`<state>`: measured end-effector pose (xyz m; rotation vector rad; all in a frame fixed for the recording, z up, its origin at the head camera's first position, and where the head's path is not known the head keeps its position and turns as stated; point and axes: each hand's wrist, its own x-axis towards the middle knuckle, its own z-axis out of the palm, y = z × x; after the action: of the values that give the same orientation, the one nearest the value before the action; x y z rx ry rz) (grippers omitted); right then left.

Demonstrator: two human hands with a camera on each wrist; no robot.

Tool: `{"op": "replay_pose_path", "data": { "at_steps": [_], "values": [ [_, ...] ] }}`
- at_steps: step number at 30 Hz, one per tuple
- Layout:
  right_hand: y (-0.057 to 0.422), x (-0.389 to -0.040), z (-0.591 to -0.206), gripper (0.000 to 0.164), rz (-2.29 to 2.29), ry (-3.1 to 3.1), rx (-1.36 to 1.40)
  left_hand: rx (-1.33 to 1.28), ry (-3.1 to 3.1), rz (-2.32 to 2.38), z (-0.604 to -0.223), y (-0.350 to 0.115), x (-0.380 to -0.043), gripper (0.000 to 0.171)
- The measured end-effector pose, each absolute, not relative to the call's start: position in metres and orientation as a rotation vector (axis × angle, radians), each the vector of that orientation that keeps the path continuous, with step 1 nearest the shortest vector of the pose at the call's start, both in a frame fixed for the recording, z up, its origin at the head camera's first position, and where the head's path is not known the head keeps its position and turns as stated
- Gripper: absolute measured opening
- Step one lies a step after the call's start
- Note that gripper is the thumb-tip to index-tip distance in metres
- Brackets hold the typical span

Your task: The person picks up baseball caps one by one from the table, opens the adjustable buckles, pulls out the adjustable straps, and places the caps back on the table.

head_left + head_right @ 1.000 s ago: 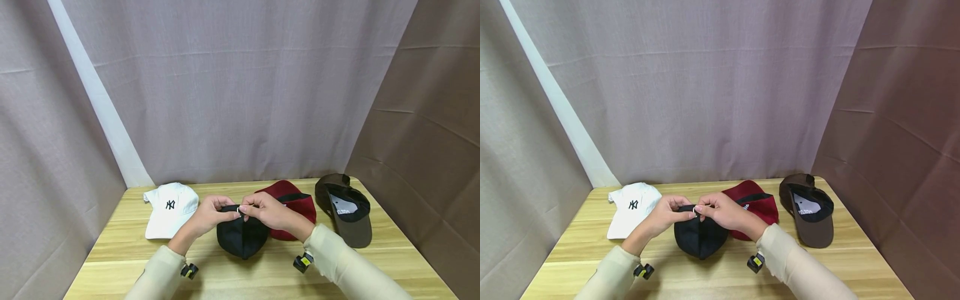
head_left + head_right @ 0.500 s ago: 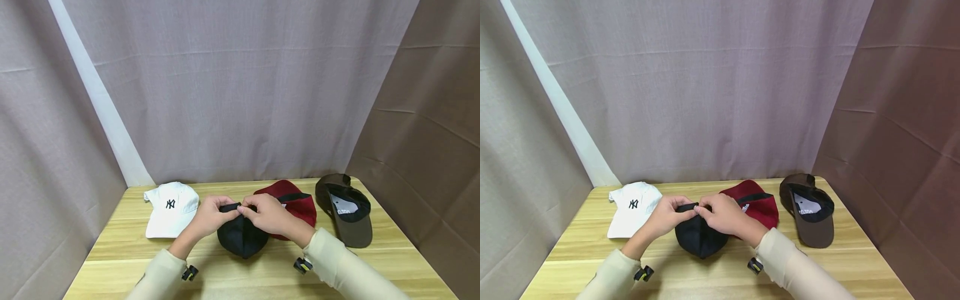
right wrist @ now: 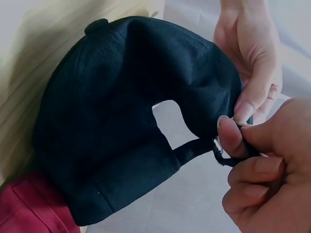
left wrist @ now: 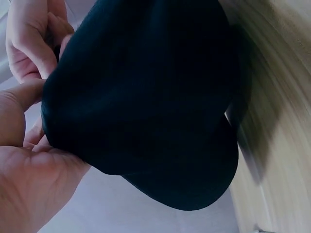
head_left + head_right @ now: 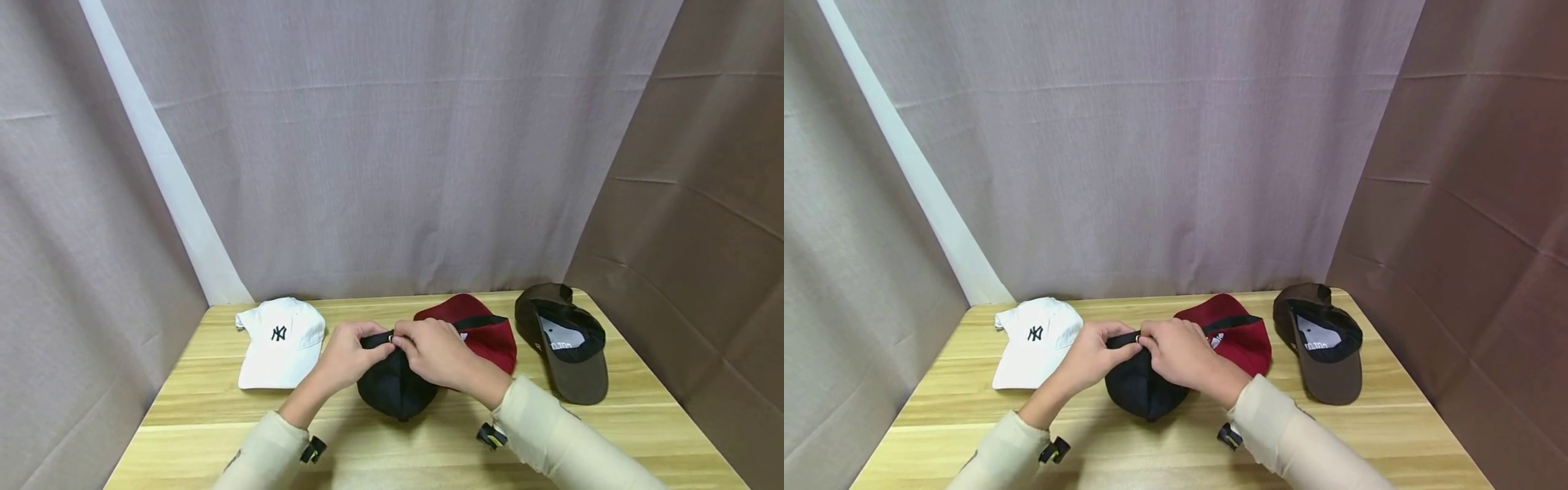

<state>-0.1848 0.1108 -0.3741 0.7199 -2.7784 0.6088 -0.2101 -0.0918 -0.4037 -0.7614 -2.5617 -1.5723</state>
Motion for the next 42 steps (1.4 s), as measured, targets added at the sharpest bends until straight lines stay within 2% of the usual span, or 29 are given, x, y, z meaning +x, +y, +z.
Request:
{"op": "replay_pose_path", "data": {
  "at_steps": [9, 25, 36, 42],
  "values": [
    [0.116, -0.188, -0.377, 0.017, 0.788, -2.782, 0.783, -0.841, -2.531, -1.775, -0.408, -0.101, -0.218, 0.010],
    [0.127, -0.183, -0.384, 0.014, 1.606, -2.457, 0.869, -0.837, -2.536, -1.855, -0.415, -0.117, -0.221, 0.009],
    [0.132, -0.185, -0.391, 0.016, 1.512, -2.425, 0.755, -0.864, -2.494, -1.958, -0.413, -0.118, -0.220, 0.012],
    [0.133, -0.188, -0.396, 0.024, 1.346, -2.524, 0.771, -0.919, -2.457, -2.049, -0.413, -0.121, -0.222, 0.015]
  ]
}}
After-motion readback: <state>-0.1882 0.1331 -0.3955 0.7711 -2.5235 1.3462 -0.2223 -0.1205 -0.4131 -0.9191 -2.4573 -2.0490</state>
